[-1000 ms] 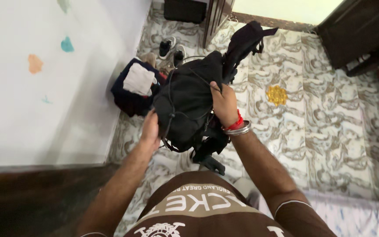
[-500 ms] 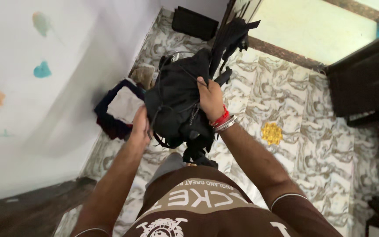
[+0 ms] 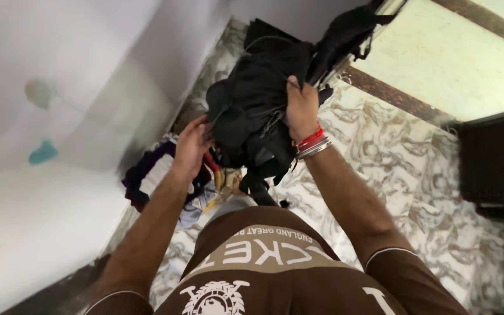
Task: The person picks up electronics, a notepad, and a card from a nightstand and bed, then places them inside a black backpack on the bed and zips it closed.
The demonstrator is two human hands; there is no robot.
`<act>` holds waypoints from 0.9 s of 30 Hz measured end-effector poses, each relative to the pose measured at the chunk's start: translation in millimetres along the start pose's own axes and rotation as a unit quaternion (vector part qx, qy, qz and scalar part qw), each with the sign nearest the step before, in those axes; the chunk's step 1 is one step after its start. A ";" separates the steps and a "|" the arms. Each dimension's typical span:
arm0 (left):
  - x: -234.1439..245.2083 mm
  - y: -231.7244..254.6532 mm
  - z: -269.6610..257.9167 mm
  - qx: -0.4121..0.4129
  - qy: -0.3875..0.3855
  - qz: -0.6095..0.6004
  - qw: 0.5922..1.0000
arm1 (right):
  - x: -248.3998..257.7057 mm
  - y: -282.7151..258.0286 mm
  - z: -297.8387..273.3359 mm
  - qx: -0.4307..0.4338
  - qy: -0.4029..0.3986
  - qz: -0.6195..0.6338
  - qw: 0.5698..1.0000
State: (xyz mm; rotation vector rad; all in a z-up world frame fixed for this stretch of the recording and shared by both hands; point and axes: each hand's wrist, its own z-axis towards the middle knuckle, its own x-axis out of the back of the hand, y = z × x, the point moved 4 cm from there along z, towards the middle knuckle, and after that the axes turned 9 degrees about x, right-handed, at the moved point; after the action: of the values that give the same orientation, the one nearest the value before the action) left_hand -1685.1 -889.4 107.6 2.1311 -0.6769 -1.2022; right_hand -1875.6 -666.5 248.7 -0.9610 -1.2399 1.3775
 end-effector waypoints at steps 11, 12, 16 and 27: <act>-37.5 115.3 135.0 -0.189 0.072 0.283 0.937 | -61.2 75.5 198.9 -0.049 0.023 0.191 0.980; -40.0 132.6 138.1 -0.190 0.086 0.329 0.921 | -68.8 82.5 215.6 -0.066 0.027 0.215 0.974; -60.2 197.1 149.3 -0.274 0.177 0.479 0.815 | -95.3 129.5 288.3 -0.168 0.054 0.246 0.953; -94.2 372.8 191.8 -0.425 0.332 0.779 0.321 | -160.5 355.1 434.1 -0.361 0.121 0.237 0.894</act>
State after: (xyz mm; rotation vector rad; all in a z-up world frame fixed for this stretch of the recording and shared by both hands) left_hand -1948.6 -1131.6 345.5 0.1726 -0.8680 0.5096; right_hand -2326.8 -892.9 -43.5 -1.9999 -1.4001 1.0874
